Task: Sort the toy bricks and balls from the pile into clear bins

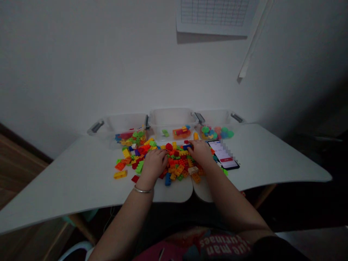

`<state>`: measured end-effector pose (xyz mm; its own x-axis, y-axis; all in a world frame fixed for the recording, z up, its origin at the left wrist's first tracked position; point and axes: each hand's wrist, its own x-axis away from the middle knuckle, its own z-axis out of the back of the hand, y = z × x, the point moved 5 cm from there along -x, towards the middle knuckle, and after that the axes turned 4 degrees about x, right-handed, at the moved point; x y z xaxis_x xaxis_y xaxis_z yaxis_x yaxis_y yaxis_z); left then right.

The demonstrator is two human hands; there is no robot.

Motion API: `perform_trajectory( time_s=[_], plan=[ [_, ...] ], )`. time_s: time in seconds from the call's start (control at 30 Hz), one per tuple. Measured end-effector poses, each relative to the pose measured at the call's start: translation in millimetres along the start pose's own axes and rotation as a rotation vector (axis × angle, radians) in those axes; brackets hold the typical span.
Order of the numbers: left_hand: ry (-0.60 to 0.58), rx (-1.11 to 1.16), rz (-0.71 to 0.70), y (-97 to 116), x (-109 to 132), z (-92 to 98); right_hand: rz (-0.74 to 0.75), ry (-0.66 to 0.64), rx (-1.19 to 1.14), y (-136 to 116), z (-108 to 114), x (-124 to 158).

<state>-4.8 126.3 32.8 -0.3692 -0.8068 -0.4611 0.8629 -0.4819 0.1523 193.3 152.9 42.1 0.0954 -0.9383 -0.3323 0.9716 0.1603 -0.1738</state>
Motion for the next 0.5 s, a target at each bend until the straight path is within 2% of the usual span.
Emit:
perform_trajectory(
  time_s=[0.13,0.5],
  plan=[
    [0.018,0.003,0.0,-0.1,0.5,0.3,-0.004,0.008,-0.004,3.4,-7.6,0.2],
    [0.014,0.004,-0.003,-0.2,0.2,1.0,-0.036,0.035,-0.042,5.0,-9.7,0.2]
  ],
)
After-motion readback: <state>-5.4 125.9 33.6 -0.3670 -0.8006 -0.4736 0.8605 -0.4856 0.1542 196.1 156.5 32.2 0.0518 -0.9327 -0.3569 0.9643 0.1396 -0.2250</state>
